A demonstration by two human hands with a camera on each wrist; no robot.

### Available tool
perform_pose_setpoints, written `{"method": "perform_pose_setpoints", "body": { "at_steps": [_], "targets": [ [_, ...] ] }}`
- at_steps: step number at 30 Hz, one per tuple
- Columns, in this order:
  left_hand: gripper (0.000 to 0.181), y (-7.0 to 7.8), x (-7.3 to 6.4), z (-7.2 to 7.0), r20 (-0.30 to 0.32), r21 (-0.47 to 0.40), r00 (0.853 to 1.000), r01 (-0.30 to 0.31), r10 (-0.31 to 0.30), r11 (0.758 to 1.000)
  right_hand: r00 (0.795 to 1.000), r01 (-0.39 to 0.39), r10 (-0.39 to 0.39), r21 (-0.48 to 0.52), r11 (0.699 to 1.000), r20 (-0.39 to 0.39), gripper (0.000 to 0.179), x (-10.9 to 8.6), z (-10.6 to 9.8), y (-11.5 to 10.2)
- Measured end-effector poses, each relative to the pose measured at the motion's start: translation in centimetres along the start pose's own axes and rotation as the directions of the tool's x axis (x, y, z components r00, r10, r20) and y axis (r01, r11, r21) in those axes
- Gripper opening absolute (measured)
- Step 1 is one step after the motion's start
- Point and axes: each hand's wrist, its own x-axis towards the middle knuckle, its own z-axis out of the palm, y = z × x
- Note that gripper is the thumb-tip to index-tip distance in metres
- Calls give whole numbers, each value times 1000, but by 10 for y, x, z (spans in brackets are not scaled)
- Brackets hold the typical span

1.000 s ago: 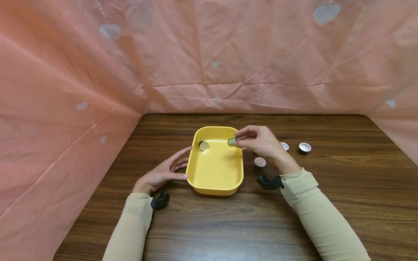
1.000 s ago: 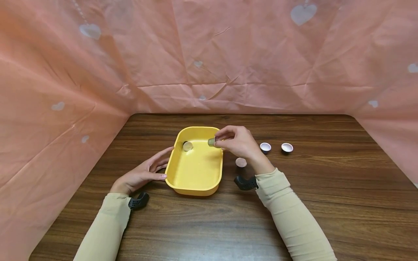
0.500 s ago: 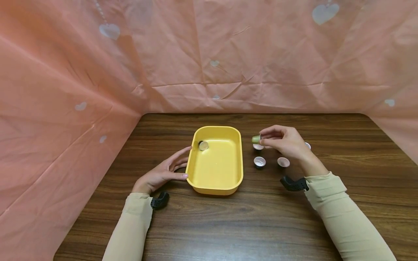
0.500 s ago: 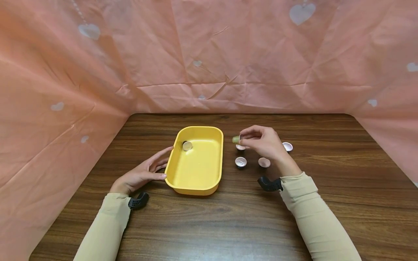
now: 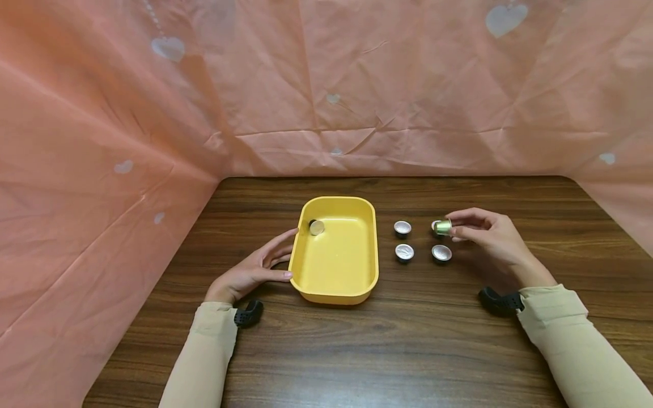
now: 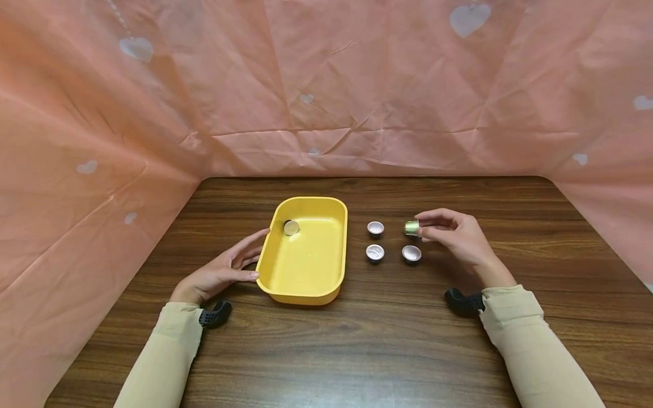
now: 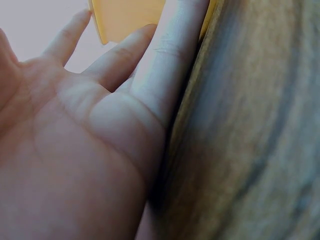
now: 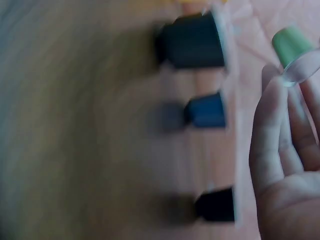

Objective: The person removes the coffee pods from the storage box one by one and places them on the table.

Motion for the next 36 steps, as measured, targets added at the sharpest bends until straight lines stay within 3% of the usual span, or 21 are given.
{"method": "perform_pose_setpoints", "body": {
  "at_steps": [2,5,8,18,29,36],
  "targets": [
    [101,0,0,0,-2,-2,1000,-1,1,1000,999,24,-28,149,989,24,25,-3,-5,8],
    [101,0,0,0,-2,-2,1000,-2,2,1000,995,59,-84,355,933,54,32,-4,-12,18],
    [101,0,0,0,-1,-2,1000,0,0,1000,990,85,-126,449,890,64,37,-3,-17,23],
    [102,-1,1,-1,5,-2,1000,-6,6,1000,994,62,-95,412,909,60,39,-6,-31,28],
    [99,1,1,-1,-1,22,1000,-2,2,1000,977,99,-178,484,870,121,40,-11,-46,33],
    [99,-1,2,-1,3,21,1000,-12,12,1000,979,98,-167,458,884,113,39,-13,-52,31]
  ]
}}
